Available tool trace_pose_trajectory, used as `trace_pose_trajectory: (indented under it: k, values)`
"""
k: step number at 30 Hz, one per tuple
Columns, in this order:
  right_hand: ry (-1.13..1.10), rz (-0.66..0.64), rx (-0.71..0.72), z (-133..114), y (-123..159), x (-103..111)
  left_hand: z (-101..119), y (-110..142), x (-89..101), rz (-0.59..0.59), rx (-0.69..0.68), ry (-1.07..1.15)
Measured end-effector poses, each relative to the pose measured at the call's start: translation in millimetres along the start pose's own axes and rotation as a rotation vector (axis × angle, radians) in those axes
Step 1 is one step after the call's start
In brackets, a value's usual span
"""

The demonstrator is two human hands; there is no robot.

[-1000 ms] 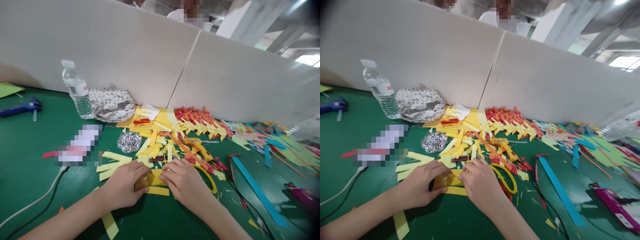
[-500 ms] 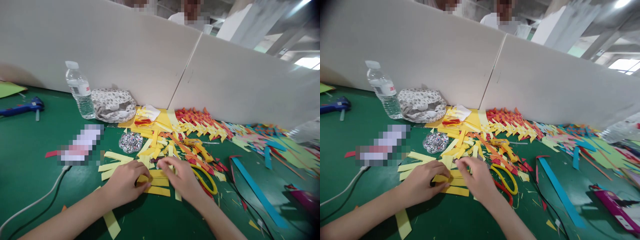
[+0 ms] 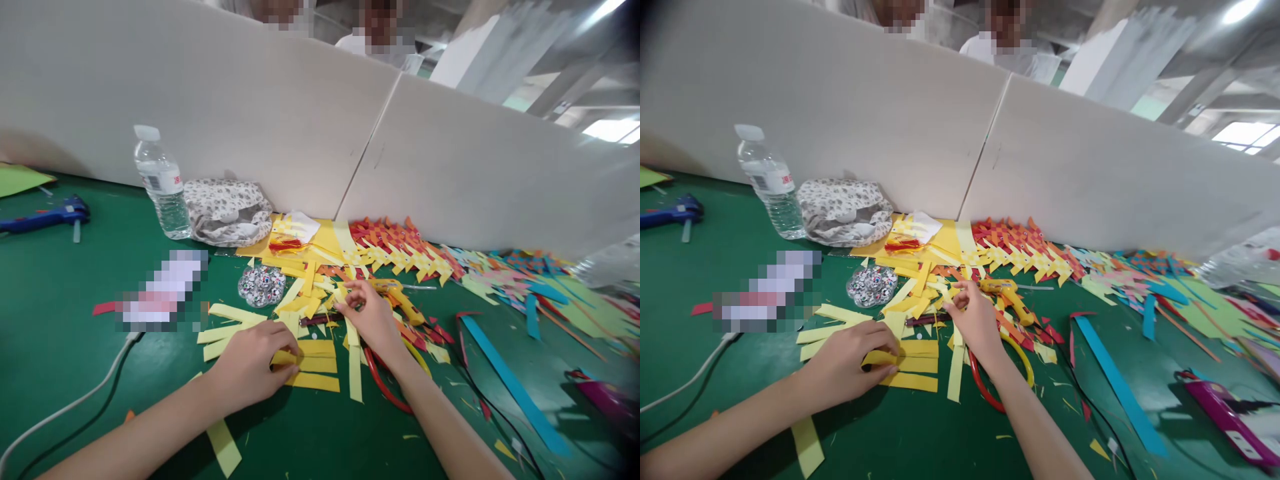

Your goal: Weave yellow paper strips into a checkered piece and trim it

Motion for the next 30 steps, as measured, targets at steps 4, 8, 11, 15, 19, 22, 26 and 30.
trace_pose_trajectory:
  k: [4, 8, 11, 15, 19, 22, 26, 30]
  values:
    - [-0.070, 0.015, -0.009, -7.9, 7.8, 17.9, -0.1, -0.2, -0.4, 0.002, -0.004, 0.008]
    - [0.044, 0.090, 0.100, -26.0, 22.3, 37.2, -0.8, 0.8, -0.7, 0.007, -0.005, 0.017]
    - [0.046, 0.254, 0.189, -41.3, 31.3, 50.8, -0.6, 1.4, -0.1, 0.008, -0.005, 0.017]
    - [-0.224, 0.496, 0.085, -46.6, 38.7, 62.8, 0.0, 1.0, 0.6, 0.008, -0.004, 0.010]
    - [-0.417, 0.405, 0.036, -51.7, 44.1, 47.1, -1.0, 1.2, 0.1, 0.004, 0.003, 0.004]
    - [-0.552, -0.057, -0.111, -51.7, 51.5, 9.5, -1.5, 1.7, -0.7, 0.007, -0.010, 0.005]
    - [-0.665, -0.533, -0.435, -45.4, 76.2, -28.4, -3.1, 1.8, -2.0, 0.023, -0.002, -0.007]
    - [-0.694, -0.581, -0.527, -42.9, 88.6, -29.9, -5.7, 1.7, -2.5, 0.038, 0.045, 0.007]
Point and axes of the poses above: each hand's wrist, its own y-axis away from the middle knuckle, its own x-axis out of the back of the hand, z = x × y, the point moved 5 cm from there along -y, towards the middle knuckle, and after that the axes turned 2 degrees about z, right-handed, at the moved point
